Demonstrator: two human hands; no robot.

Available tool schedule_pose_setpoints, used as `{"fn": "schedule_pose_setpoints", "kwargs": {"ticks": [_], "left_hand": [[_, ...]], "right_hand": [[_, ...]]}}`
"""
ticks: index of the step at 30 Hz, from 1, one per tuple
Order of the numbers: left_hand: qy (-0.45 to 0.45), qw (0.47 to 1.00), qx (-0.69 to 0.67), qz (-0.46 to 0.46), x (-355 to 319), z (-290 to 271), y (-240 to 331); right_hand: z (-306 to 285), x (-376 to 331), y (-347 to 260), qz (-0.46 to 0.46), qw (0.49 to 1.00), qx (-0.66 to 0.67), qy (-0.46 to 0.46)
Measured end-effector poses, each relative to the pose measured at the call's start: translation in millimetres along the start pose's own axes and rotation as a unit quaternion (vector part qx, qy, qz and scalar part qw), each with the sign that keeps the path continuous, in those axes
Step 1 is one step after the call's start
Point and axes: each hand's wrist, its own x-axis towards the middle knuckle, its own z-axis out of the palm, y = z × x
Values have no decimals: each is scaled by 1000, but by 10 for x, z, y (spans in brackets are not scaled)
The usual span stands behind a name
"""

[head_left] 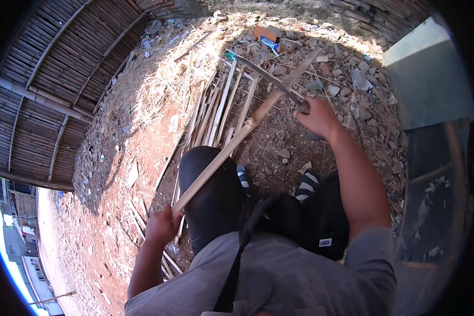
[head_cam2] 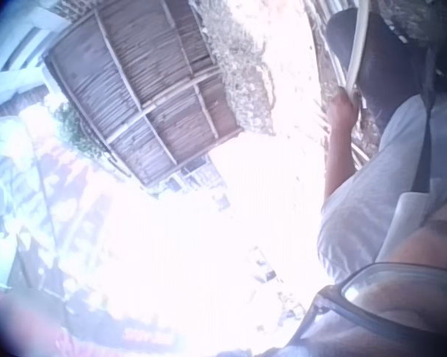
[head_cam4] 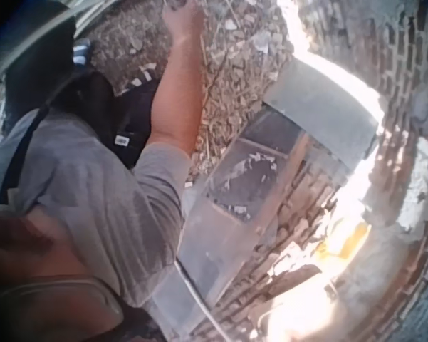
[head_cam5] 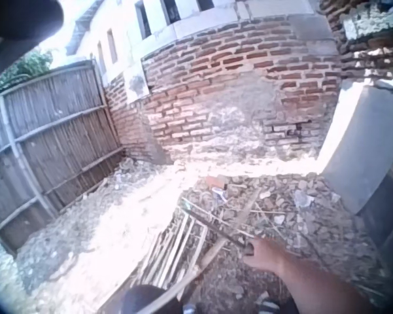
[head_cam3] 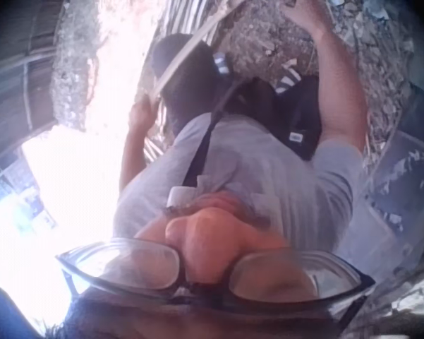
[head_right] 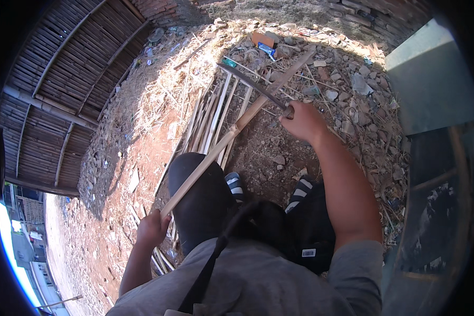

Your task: The person sits on the ground and uses a machete to split long bamboo poles into thin strips. They hold the bamboo against their leg and repeatedly strike it with the blade to separate the material.

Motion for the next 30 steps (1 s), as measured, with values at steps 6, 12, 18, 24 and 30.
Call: {"fn": "schedule_pose_setpoints", "kwargs": {"ticks": [6,12,18,24,30], "left_hand": [[5,1000,8,-7,6,-75,170],[-14,999,44,-9,58,-7,157],[-13,1000,15,-14,79,-17,203],[26,1000,-7,11,67,76,212],[2,1000,10,11,38,53,174]], "right_hand": [[122,-456,-656,-185,978,-64,-72],[266,-146,-192,-124,984,-90,-91],[154,-241,-299,-126,981,-136,-58],[200,-441,-587,-219,963,-135,-73],[265,-166,-301,-182,968,-118,-123]]}}
